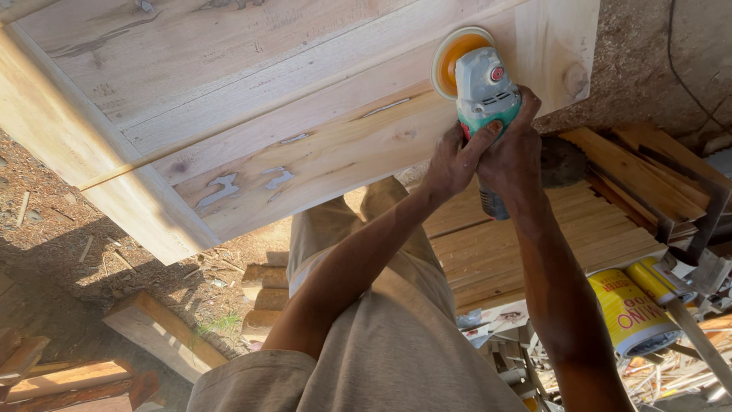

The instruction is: The person uses a handheld orbital sander to smooth the surface of a large wooden panel. They move the sander across the wood in overlapping passes, covering the entire surface area.

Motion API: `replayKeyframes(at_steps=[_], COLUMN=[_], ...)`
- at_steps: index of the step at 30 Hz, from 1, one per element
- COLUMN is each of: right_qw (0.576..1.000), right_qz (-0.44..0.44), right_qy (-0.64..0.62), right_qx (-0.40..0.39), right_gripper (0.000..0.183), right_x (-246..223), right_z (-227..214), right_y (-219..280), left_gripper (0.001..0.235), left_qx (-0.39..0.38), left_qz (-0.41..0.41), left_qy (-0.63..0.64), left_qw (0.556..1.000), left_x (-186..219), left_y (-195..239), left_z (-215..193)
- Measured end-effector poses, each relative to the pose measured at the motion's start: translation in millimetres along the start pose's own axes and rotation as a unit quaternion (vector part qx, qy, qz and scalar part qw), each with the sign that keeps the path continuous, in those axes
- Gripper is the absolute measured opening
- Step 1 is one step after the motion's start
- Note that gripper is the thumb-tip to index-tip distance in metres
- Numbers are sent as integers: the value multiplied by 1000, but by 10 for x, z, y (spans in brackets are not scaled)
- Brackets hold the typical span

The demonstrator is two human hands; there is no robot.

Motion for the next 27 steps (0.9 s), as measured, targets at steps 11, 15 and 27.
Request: replayKeyframes(at_steps=[11,15,27], right_qw=[999,997,997], right_qz=[-4,5,-22], right_qy=[-28,-49,-58], right_qx=[38,66,38], right_gripper=[87,85,82], right_x=[469,546,-362], right_z=[-311,-336,369], right_y=[-182,-164,389], left_gripper=[66,73,75], left_qx=[-18,-33,-36], left_qz=[3,-26,-15], left_qy=[-52,-111,-70], left_qw=[998,993,997], left_x=[-161,-220,33], left_y=[-356,-450,115], left_z=[526,633,-569])
Point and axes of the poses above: each hand's wrist, its own y-axis away from the middle knuckle, its own z-axis out of the palm, x = y × z, the point moved 10 cm from there along -y, towards the middle knuckle, and after that the axes turned 9 degrees about x, right-handed, at the moved point
